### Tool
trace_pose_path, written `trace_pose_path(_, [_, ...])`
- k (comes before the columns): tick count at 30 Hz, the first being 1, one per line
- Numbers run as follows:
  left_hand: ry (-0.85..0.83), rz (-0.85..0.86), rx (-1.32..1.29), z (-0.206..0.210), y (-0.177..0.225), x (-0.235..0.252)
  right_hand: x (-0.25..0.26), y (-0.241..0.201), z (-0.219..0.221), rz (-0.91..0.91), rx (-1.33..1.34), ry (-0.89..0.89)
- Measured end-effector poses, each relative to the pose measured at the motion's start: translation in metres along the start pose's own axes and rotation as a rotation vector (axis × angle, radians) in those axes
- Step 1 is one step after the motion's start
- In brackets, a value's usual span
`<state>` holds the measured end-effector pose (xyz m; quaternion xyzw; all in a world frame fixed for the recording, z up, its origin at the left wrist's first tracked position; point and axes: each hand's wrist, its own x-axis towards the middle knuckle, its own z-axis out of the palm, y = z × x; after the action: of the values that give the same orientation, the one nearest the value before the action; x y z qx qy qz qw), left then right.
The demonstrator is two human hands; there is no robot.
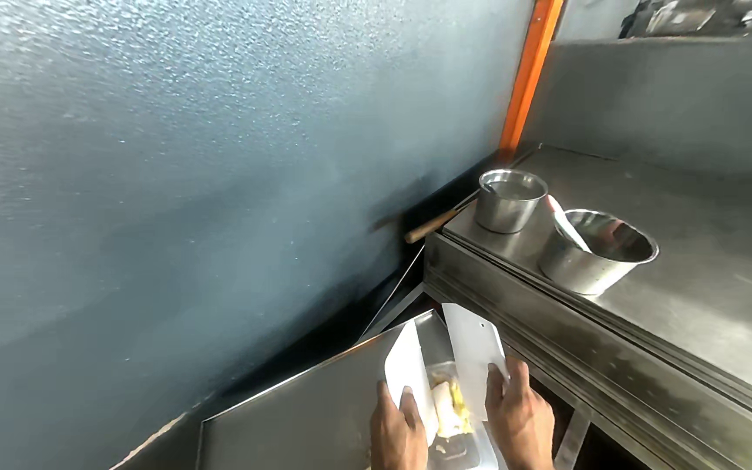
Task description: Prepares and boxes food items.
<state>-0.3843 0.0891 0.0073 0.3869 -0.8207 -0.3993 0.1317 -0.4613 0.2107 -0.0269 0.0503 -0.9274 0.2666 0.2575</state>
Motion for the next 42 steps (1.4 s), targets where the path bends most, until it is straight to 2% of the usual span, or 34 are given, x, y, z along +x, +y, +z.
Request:
trace_pose_path(8, [-0.143, 0.033, 0.055, 0.015, -0.014, -0.014, -0.029, -0.026, -0.039, 0.088, 0.137, -0.061])
trace_pose_path(11, [-0.217, 0.024, 0.091, 0.013, -0.005, -0.023, -0.043, -0.032, -0.034, 0.086, 0.102, -0.116])
trace_pose_path(16, [-0.134, 0.045, 0.068, 0.002, 0.014, -0.033, -0.058, -0.014, -0.011, 0.147, -0.010, -0.258])
trace_pose_path(21, [-0.202, 0.003, 0.052, 0.015, 0.021, -0.032, -0.060, -0.020, -0.025, 0.109, 0.039, -0.233])
trace_pose_path(24, [-0.193, 0.003, 0.050, 0.008, 0.009, -0.015, -0.050, -0.014, -0.047, 0.116, 0.130, -0.115])
trace_pose_path(26, [-0.176, 0.072, 0.080, -0.026, 0.004, 0.007, -0.044, 0.003, -0.062, 0.140, 0.168, -0.049])
trace_pose_path(28, [-0.250, 0.164, 0.245, -0.067, -0.006, 0.039, -0.040, 0.026, -0.078, 0.206, 0.177, -0.037])
trace_pose_path(30, [-0.421, 0.220, 0.494, -0.091, -0.027, 0.071, -0.040, 0.044, -0.089, 0.271, 0.173, -0.046])
trace_pose_path(33, [-0.695, 0.287, 0.771, -0.096, -0.066, 0.092, -0.049, 0.050, -0.097, 0.336, 0.197, -0.087])
trace_pose_path(36, [-0.848, 0.349, 0.844, -0.092, -0.094, 0.071, -0.064, 0.045, -0.100, 0.363, 0.244, -0.118])
trace_pose_path(40, [-0.838, 0.655, 0.716, -0.104, -0.126, 0.018, -0.079, 0.038, -0.105, 0.367, 0.335, -0.115])
trace_pose_path(42, [-0.825, 0.660, 0.728, -0.108, -0.129, 0.014, -0.081, 0.025, -0.107, 0.341, 0.368, -0.127])
